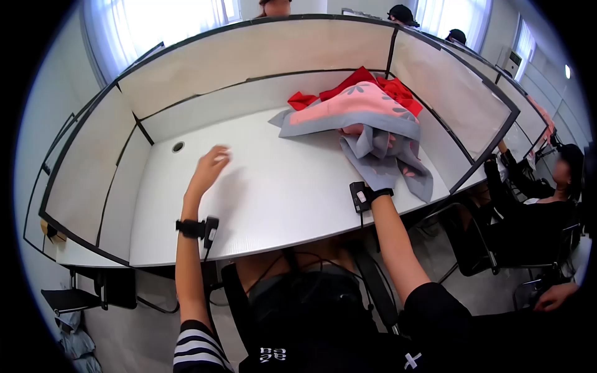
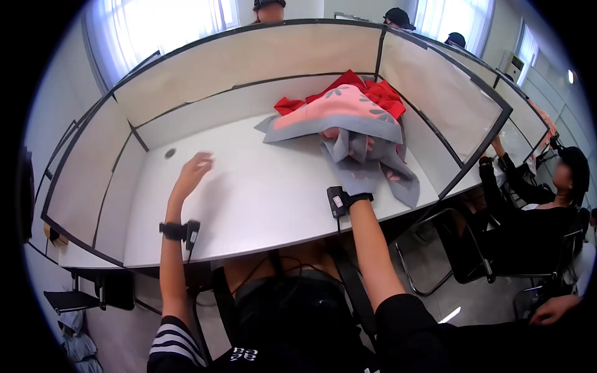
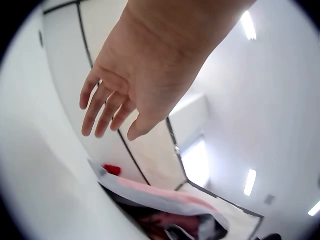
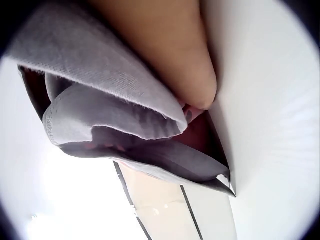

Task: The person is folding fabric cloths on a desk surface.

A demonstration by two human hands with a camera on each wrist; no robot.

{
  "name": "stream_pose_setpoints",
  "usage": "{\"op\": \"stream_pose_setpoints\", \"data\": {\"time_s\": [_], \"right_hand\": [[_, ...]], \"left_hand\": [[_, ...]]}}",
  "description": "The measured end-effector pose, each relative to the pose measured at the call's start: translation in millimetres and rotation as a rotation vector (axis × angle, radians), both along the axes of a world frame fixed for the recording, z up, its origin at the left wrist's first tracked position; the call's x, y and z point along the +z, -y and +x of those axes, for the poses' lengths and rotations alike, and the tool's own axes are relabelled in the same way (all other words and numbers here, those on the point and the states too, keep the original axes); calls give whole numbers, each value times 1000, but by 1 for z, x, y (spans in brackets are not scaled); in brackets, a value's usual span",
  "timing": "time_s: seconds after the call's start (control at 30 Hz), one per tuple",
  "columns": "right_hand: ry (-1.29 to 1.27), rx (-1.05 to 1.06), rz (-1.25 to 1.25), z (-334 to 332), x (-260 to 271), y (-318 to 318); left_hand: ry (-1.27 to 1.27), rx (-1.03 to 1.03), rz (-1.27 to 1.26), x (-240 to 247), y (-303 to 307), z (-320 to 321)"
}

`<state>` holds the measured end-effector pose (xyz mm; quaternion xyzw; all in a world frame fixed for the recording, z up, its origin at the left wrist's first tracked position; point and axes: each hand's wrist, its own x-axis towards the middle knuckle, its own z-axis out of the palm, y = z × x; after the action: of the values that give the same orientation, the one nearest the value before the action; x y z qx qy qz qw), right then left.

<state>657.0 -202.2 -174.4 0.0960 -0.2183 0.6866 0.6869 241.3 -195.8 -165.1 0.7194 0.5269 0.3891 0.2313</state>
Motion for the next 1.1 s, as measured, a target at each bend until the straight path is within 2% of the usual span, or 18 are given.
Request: {"op": "stream_pose_setpoints", "data": {"time_s": [0.03, 0.1, 0.17, 0.23, 0.27, 0.33, 0.37, 0.43, 0.53, 0.6, 0.63, 0.67, 0.7, 0.77, 0.8, 0.93, 1.03, 1.1], "right_hand": [[4, -2, -11, 0, -3, 3], [-271, 232, -4, -2, -7, 8], [-545, 472, 28, -3, -2, 6], [-809, 721, 64, -1, 7, 0], [-882, 799, 70, -1, 10, 0], [-831, 789, 75, -3, 12, 0], [-749, 742, 72, -4, 11, 1], [-429, 561, 81, -9, 7, 3], [405, 187, 96, -14, 4, 8], [1007, 35, 165, -6, 17, 10], [1162, 9, 198, 0, 23, 11], [1217, 15, 209, 8, 31, 12], [1005, -11, 193, 11, 38, 14], [859, 2, 165, 26, 34, -1], [844, -16, 118, 23, 43, -1], [843, 71, 104, -7, 86, -3], [986, -92, 15, -28, 104, -20], [1318, -309, -111, -38, 116, -47]], "left_hand": [[-65, -164, 67, 26, 3, 36], [-236, -389, 134, 66, -2, 98], [-308, -438, 409, 68, -21, 151], [-316, -311, 741, 67, -35, 206], [-310, -303, 751, 61, -46, 226], [-330, -194, 924, 48, -72, 255], [-321, -187, 934, 50, -79, 259], [-356, -200, 561, 56, -90, 262], [-69, 4, 708, 82, -101, 228], [-37, 40, 715, 116, -97, 186], [-72, 122, 709, 130, -92, 168], [-86, 136, 795, 145, -88, 147], [-122, 176, 899, 161, -76, 131], [-198, 241, 976, 192, -47, 107], [-247, 221, 1087, 206, -33, 97], [-457, 361, 1161, 239, 15, 68], [-580, 407, 1257, 247, 23, 31], [-764, 479, 1184, 248, 17, 7]]}}
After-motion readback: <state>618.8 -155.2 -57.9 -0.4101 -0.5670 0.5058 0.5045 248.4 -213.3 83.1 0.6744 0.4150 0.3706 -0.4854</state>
